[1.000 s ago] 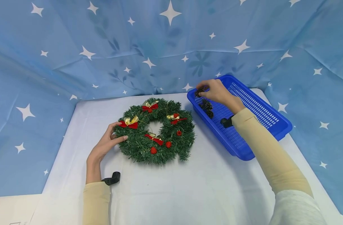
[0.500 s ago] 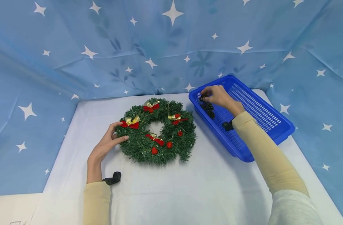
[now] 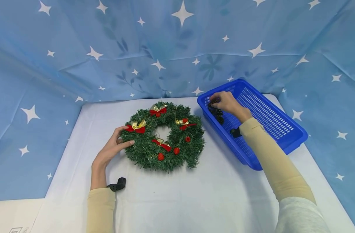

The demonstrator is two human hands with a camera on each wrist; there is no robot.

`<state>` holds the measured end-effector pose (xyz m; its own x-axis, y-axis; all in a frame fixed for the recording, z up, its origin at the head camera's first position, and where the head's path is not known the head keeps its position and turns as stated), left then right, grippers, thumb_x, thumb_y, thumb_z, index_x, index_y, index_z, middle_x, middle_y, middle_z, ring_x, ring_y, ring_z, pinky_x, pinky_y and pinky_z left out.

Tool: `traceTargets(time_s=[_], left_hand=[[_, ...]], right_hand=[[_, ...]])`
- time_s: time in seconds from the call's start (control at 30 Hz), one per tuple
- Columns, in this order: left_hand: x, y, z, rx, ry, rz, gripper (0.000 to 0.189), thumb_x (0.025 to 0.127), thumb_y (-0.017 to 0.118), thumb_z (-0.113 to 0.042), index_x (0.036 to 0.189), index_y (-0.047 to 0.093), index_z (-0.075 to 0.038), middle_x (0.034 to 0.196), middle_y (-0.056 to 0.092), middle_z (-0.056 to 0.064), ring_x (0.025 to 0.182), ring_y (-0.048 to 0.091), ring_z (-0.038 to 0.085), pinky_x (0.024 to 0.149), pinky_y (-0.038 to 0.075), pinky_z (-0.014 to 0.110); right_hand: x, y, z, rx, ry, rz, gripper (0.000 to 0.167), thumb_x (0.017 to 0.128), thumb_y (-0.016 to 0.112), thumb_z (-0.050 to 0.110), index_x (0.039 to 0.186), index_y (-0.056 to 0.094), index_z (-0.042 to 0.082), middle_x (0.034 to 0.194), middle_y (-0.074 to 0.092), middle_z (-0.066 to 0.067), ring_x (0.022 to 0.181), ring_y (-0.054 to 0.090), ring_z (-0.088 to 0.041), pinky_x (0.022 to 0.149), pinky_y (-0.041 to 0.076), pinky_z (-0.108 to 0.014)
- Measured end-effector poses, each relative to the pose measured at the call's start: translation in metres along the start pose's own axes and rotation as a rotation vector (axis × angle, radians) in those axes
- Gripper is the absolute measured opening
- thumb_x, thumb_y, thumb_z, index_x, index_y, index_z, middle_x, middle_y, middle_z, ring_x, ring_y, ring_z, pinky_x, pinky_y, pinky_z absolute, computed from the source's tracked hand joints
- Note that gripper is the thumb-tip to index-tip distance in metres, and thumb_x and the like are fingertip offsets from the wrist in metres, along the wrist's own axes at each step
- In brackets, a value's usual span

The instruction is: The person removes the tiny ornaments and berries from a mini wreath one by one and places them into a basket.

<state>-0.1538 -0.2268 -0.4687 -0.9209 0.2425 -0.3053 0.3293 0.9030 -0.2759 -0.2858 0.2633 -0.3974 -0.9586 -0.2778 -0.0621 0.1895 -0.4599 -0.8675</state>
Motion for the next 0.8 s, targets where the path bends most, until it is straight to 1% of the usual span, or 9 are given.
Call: traceTargets(time_s=[0.07,0.23,0.37,0.53,0.8], left_hand=[[0.0,0.001,-0.001,-0.001,0.003,0.001,0.088,0.095,0.075,-0.04,0.162,0.018,-0.032,0.173,-0.009,0.011,0.155,0.01,0.05,0.116,0.017,0.075],[0.0,0.001,-0.001,0.001,0.0,0.005,0.088,0.095,0.074,-0.041,0.162,0.018,-0.033,0.173,-0.009,0.011,0.156,0.009,0.05,0.116,0.016,0.076],[0.0,0.0,-0.001,0.005,-0.002,0.003,0.089,0.095,0.074,-0.042,0.162,0.017,-0.034,0.173,-0.009,0.009,0.156,0.008,0.05,0.116,0.015,0.077],[0.0,0.0,0.0,0.001,-0.002,0.005,0.089,0.095,0.075,-0.041,0.162,0.017,-0.034,0.173,-0.01,0.009,0.156,0.009,0.049,0.116,0.016,0.076],[0.0,0.0,0.001,-0.001,0.001,0.005,0.088,0.095,0.075,-0.041,0.162,0.018,-0.034,0.173,-0.01,0.008,0.156,0.009,0.05,0.115,0.016,0.076]], right_hand=[[0.0,0.001,-0.002,0.008,0.012,0.011,0.034,0.095,0.07,0.005,0.129,0.068,-0.002,0.132,0.066,-0.025,0.122,0.061,-0.042,0.103,0.049,-0.054],[-0.002,0.003,-0.004,0.014,0.025,0.02,0.035,0.095,0.07,0.005,0.129,0.067,-0.002,0.13,0.066,-0.026,0.118,0.063,-0.041,0.098,0.052,-0.053],[-0.004,0.002,-0.004,0.007,0.021,0.01,0.034,0.095,0.069,0.005,0.129,0.068,-0.001,0.13,0.066,-0.026,0.118,0.063,-0.041,0.097,0.053,-0.053],[-0.008,-0.001,-0.004,0.019,0.034,-0.005,0.033,0.096,0.068,0.004,0.129,0.068,-0.001,0.13,0.067,-0.026,0.114,0.067,-0.041,0.091,0.057,-0.051],[-0.016,-0.008,-0.004,0.064,0.038,-0.032,0.031,0.095,0.068,0.001,0.126,0.069,-0.002,0.127,0.069,-0.026,0.113,0.069,-0.041,0.09,0.058,-0.05]])
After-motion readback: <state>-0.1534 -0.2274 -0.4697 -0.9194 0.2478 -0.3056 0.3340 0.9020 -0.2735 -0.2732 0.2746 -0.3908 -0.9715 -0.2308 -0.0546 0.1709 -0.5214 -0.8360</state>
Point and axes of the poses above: each hand's wrist, its own x-axis towards the middle knuckle, its own y-axis out of the palm, z = x × y, the point moved 1 cm from there along x, towards the middle knuckle
